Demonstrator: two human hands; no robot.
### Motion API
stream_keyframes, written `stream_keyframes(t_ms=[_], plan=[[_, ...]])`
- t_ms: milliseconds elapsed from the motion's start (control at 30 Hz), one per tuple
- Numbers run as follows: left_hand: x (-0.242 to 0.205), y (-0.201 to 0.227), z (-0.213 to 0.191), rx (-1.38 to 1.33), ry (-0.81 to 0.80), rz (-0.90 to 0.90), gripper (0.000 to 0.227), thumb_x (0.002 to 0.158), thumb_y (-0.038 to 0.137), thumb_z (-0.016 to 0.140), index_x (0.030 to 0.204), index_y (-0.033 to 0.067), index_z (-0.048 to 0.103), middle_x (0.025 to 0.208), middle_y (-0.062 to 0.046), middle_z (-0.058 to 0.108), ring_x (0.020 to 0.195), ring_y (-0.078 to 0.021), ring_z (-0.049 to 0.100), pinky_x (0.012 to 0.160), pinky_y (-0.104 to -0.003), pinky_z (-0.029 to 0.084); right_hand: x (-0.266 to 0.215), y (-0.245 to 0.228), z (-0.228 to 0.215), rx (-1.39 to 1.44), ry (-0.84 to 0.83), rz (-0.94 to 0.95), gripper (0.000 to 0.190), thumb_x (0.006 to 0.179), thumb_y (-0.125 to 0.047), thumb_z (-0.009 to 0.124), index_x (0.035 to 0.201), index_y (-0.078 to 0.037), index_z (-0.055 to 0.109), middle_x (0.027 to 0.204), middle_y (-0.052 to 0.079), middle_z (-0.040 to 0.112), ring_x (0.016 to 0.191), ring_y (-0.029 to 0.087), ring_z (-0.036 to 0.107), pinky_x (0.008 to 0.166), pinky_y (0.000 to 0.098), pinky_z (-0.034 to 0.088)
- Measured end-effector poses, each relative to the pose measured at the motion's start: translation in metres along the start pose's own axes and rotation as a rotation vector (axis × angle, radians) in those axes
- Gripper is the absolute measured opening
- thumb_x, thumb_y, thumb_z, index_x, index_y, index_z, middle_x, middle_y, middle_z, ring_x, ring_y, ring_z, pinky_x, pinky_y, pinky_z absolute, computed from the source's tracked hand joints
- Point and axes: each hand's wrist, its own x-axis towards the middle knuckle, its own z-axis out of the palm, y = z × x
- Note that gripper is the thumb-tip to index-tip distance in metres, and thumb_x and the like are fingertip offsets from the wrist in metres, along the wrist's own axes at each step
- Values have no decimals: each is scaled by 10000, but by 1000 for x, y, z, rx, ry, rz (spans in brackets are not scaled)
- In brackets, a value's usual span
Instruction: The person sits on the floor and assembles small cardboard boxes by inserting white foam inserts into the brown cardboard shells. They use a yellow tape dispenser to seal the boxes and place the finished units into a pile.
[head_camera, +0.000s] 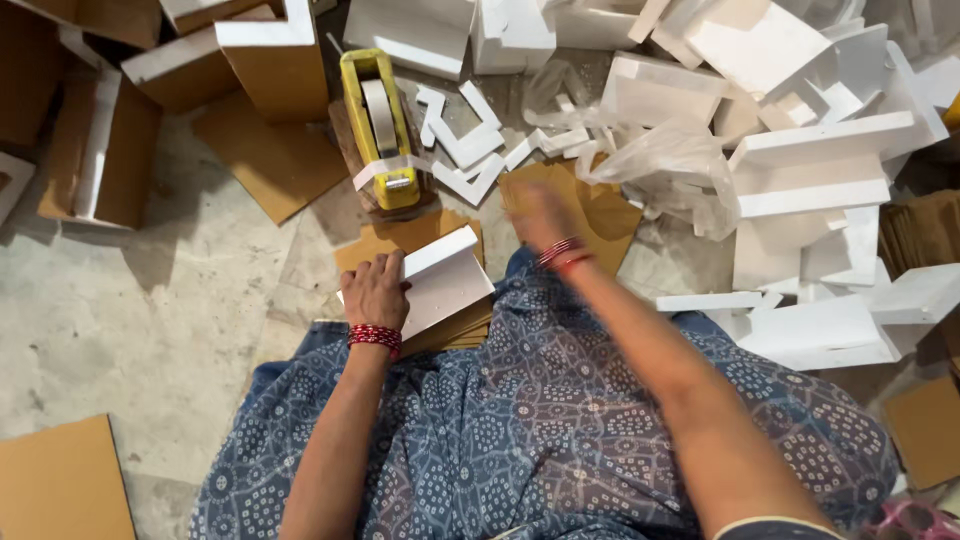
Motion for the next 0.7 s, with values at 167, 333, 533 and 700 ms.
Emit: stream_keyframes(t_ms=[167,333,533,700], plan=[[9,-1,-5,-10,-1,39,432,760,233,792,1169,172,668,1073,-28,709,987,-259,649,841,-460,419,0,121,-52,-590,-188,312,778,697,-305,904,1358,-74,566,1335,247,590,1217,443,562,983,554,461],[6,2,-6,-24,33,41,412,776,211,777,1170,176,661,1088,-25,711,981,-246,652,839,-458,417,-6,143,-55,-732,-191,415,854,641,-380,938,1375,-164,559,1374,212,562,1257,424,538,1000,578,433],[5,-6,1,-66,-4,51,411,805,203,764,1196,170,642,1066,-42,707,999,-260,661,862,-466,431,-10,139,-111,-444,-388,197,618,636,-352,960,1096,-33,699,1125,215,720,1074,366,694,929,419,555],[5,-15,11,-87,-87,45,364,840,203,753,1174,158,616,1051,-57,706,1033,-269,667,885,-465,442,-22,8,-174,-475,-463,-31,378,730,-290,872,1053,-159,727,1005,92,751,957,306,719,825,422,556]])
